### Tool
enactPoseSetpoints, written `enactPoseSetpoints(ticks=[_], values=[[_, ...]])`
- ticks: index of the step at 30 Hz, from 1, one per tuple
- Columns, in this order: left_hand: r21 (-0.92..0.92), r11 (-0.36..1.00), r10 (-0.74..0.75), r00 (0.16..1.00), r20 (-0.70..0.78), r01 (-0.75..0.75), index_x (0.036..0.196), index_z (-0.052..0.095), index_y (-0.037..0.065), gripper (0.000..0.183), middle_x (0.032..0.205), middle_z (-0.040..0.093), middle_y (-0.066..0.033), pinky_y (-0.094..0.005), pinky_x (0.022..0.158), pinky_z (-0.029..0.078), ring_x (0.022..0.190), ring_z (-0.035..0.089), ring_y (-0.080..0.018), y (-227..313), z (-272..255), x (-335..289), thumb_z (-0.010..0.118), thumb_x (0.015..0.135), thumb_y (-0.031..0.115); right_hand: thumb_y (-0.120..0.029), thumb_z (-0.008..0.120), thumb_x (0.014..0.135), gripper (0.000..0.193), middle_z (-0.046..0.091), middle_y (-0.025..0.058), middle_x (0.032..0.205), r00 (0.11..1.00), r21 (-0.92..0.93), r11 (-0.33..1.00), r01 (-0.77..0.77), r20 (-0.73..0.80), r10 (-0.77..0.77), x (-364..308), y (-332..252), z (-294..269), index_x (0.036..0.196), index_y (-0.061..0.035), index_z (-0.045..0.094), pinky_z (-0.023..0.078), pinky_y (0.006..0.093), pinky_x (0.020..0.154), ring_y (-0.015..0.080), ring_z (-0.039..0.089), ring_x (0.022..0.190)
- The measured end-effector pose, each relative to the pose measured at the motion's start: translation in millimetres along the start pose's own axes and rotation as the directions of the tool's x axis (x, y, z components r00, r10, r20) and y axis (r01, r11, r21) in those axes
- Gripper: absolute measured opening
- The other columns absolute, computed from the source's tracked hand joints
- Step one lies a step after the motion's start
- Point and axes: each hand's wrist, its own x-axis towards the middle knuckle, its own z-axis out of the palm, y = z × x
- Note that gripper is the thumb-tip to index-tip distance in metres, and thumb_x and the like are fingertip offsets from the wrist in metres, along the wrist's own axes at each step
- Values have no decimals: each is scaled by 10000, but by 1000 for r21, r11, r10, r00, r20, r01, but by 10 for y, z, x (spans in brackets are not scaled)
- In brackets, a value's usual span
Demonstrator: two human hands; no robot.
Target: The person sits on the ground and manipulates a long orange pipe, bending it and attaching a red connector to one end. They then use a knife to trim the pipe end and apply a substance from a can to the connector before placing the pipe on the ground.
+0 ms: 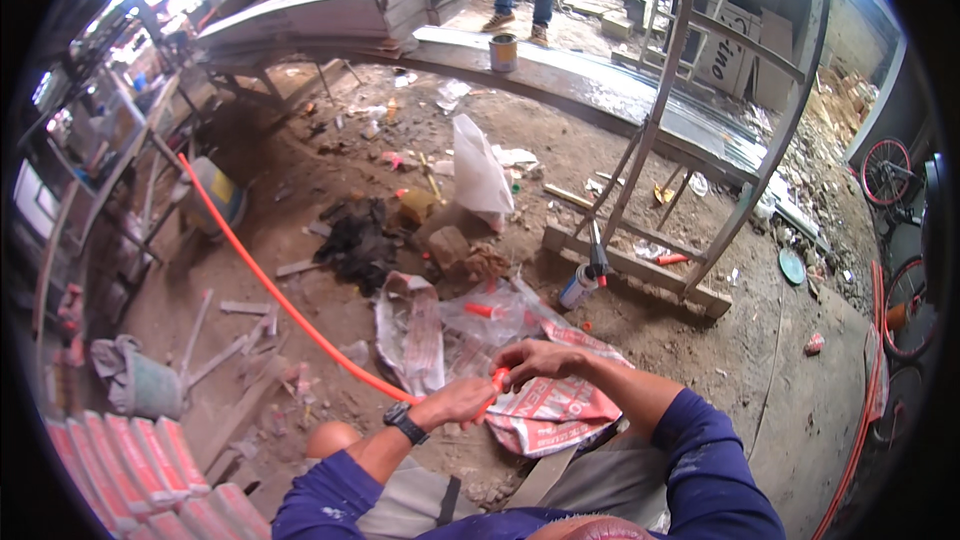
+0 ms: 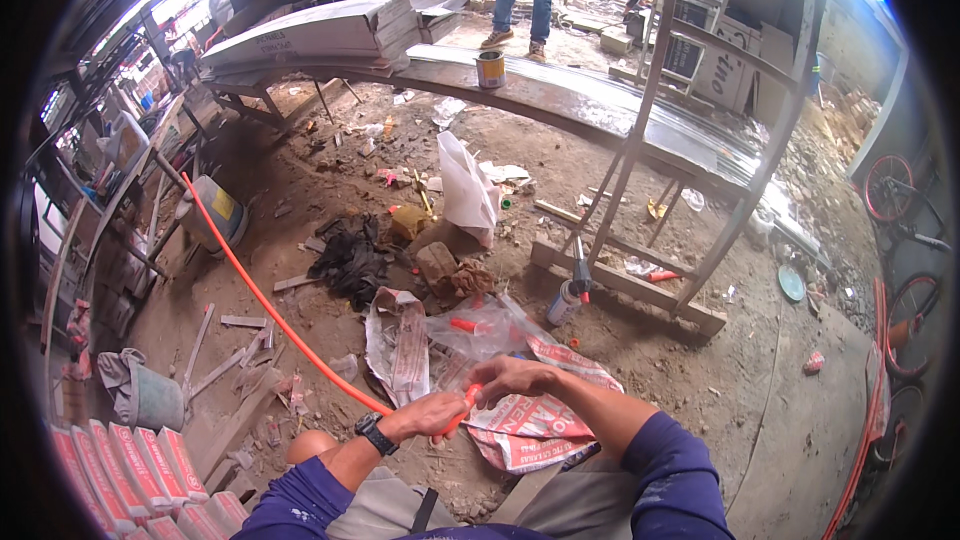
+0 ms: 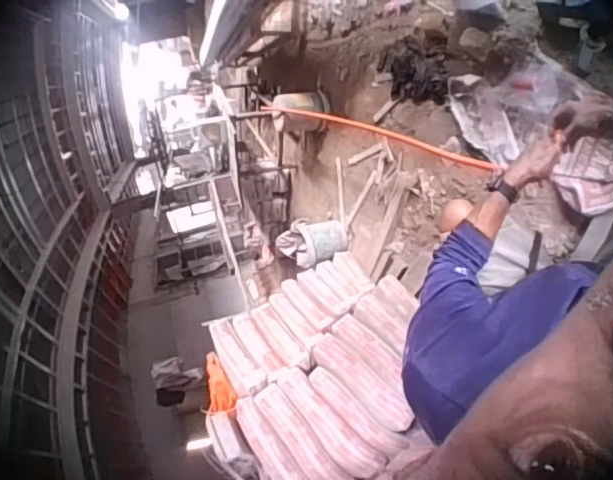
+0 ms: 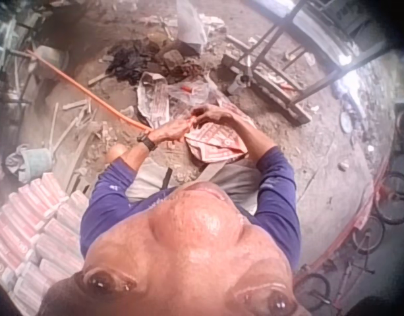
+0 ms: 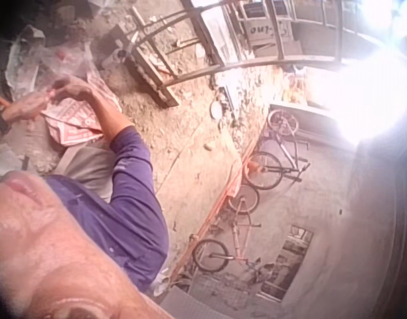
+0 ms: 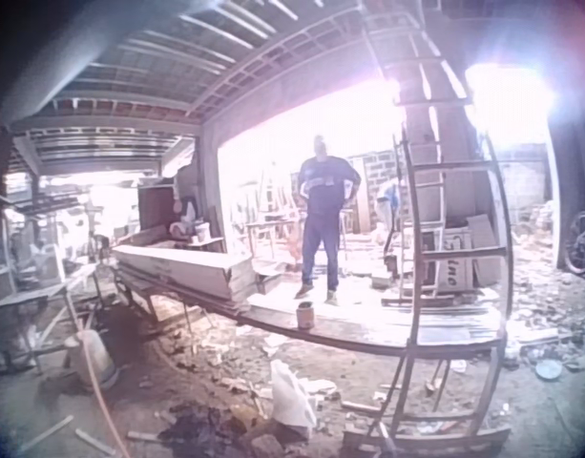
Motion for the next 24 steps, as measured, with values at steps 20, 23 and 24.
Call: enactPoseSetpoints(ticks=[20,23,24], values=[[44,998,36,999,4,-36,919,571,37,491,644,592,-59,-306,459,483,480,578,-159,-61,-20,21,382,1026,477,-155,704,932,265,695,22,1004,1000,-10,1000,-16,-16,15,-41,-96,102,1161,-35,645,541,272,812,110,660,927],[59,996,63,997,-36,-61,816,554,30,508,605,591,-78,-340,459,494,478,595,-192,-63,10,14,326,1031,430,-135,701,927,235,703,26,1001,1000,-71,997,-10,-30,8,-59,-121,-10,1138,-37,667,542,270,804,107,664,915],[56,998,33,999,-33,-31,802,551,34,520,599,590,-76,-341,461,493,478,597,-193,-39,15,-1,330,1036,443,-144,701,927,240,697,21,985,996,-39,999,-34,-79,31,-75,-65,-15,1139,-35,667,543,270,792,105,661,891]])
